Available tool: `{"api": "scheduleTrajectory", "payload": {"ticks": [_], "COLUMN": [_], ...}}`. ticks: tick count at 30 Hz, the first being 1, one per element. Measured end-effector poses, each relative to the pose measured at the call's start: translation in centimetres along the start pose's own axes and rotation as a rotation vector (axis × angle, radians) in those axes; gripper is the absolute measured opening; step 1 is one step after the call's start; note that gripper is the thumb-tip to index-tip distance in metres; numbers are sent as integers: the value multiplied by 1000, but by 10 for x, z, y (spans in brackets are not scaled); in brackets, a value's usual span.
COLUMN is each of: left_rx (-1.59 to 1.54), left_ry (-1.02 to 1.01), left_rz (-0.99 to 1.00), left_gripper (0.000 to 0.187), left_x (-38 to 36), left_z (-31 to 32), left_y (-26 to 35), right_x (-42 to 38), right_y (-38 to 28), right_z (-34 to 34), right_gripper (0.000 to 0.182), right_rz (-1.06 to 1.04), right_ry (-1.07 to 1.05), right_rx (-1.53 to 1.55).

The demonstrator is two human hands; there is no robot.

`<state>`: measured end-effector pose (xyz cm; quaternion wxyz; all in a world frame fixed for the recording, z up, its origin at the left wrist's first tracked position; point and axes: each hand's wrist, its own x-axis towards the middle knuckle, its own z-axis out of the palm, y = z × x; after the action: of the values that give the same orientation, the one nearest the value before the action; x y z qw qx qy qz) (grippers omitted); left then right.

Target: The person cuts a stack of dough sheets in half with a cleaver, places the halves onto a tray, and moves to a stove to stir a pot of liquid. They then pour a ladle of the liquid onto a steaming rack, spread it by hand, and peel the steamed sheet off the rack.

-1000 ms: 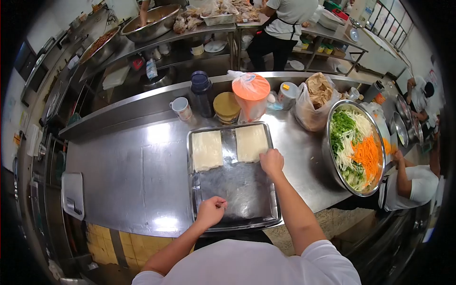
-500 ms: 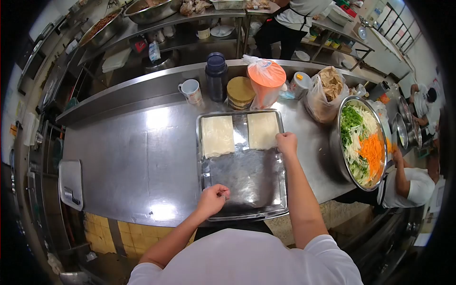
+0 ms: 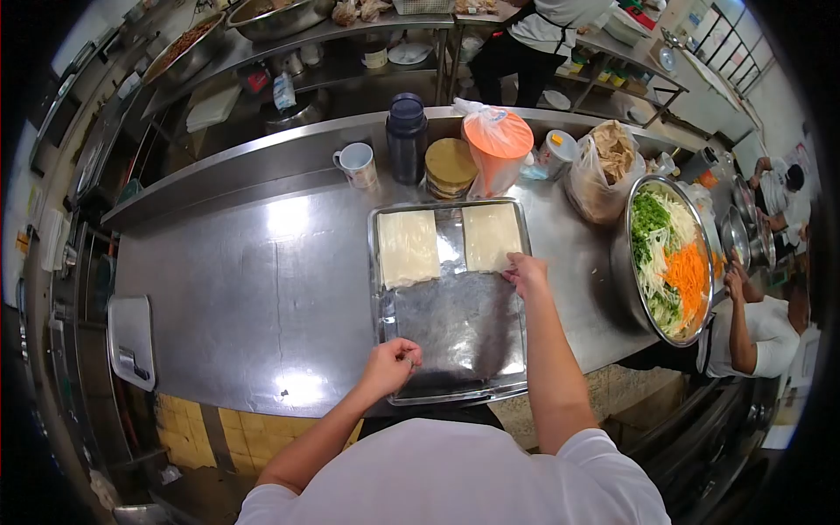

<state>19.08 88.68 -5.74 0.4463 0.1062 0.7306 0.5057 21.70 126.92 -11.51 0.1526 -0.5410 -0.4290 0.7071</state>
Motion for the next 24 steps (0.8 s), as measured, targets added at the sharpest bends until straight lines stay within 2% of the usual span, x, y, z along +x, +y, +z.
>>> {"api": "scheduleTrajectory", "payload": {"ticks": [4, 7, 13, 22, 24], "left_rx": [-11, -16, -23, -7, -5], "left_ry": [-2, 2, 1, 9, 5], "left_rz": [7, 19, 19, 17, 8], "left_gripper": [13, 12, 12, 15, 15], "left_x": [1, 2, 3, -2, -3], "left_z": [-2, -3, -2, -2, -1], "left_y": [-3, -2, -9, -9, -12], "right_x": [-16, -6, -15, -14, -16], "right_y": [-7, 1, -5, 2, 2], "right_z": [7, 9, 17, 2, 0], "right_gripper": [9, 8, 17, 16, 17], "right_rz": [-41, -181, -274, -121, -129], "right_ry": [94, 58, 83, 48, 64], "right_rx": [-211, -151, -7, 109, -34]}}
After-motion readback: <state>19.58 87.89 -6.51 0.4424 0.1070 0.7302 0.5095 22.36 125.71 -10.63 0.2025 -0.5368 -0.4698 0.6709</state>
